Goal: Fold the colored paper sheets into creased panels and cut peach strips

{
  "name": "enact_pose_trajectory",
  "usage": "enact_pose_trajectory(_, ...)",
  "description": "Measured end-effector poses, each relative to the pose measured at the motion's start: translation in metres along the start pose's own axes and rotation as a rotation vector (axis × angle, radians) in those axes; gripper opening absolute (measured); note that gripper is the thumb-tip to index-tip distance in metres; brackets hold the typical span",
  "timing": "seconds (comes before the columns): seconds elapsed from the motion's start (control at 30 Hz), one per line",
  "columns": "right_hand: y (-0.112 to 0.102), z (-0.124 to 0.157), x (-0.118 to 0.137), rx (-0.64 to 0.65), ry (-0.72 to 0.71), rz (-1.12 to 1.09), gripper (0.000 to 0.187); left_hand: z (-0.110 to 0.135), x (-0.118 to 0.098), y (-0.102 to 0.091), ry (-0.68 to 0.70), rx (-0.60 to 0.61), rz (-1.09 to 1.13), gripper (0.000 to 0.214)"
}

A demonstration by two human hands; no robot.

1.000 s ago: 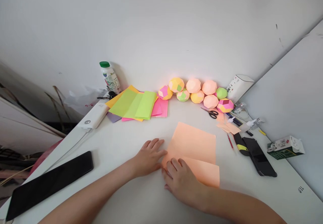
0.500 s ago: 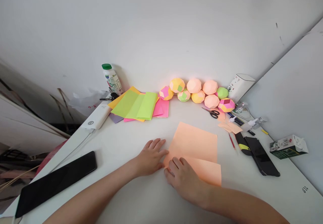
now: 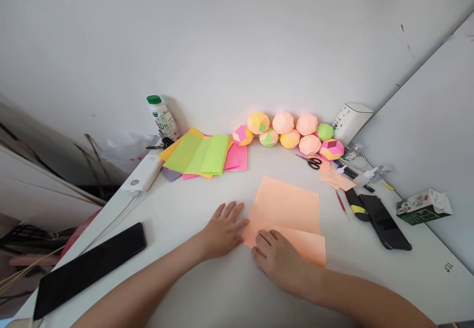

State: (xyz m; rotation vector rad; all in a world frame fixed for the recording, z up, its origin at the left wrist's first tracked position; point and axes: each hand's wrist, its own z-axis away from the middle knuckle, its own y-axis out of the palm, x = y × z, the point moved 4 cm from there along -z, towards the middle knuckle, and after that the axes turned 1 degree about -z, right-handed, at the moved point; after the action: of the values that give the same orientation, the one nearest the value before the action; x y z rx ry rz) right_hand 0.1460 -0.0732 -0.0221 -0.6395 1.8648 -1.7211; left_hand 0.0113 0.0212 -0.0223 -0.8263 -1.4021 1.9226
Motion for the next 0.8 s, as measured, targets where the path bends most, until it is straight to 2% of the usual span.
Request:
enact_pose_trajectory(0.13,-0.041,0.018,-0.021,-0.248,0.112,-0.006,0.016,0.005,-0.011,0.006,0.0,-0.068,-0.092,0.042)
enact_pose_trajectory(0.2,-0.06,0.038,-0.037,-0.41,0.267,0.008,0.022,0.009,-0.023,0.011,0.011,-0.135,-0.208,0.042)
enact_pose_trajectory(0.27,-0.067,0.063,-0.052,-0.565,0.493,-0.029,0.029,0.017,-0.039,0.021,0.048,-0.179,-0.329,0.042)
enact_pose_trajectory(0.37,-0.052,0.097,-0.061,-0.679,0.818,-0.229,0.032,0.032,-0.066,0.037,0.1,-0.228,-0.442,0.045)
enact_pose_trajectory(0.5,-0.016,0.12,-0.048,-0.649,1.142,-0.572,0.035,0.048,-0.091,0.043,0.146,-0.275,-0.52,0.045)
enact_pose_trajectory(0.57,-0.007,0.123,-0.038,-0.64,1.19,-0.62,0.033,0.048,-0.096,0.04,0.175,-0.251,-0.562,0.033)
enact_pose_trajectory(0.63,-0.004,0.126,-0.029,-0.65,1.189,-0.576,0.031,0.045,-0.099,0.036,0.219,-0.249,-0.579,0.026)
enact_pose_trajectory(0.8,0.0,0.137,-0.009,-0.662,1.2,-0.509,0.028,0.033,-0.1,0.031,0.325,-0.365,-0.498,0.028)
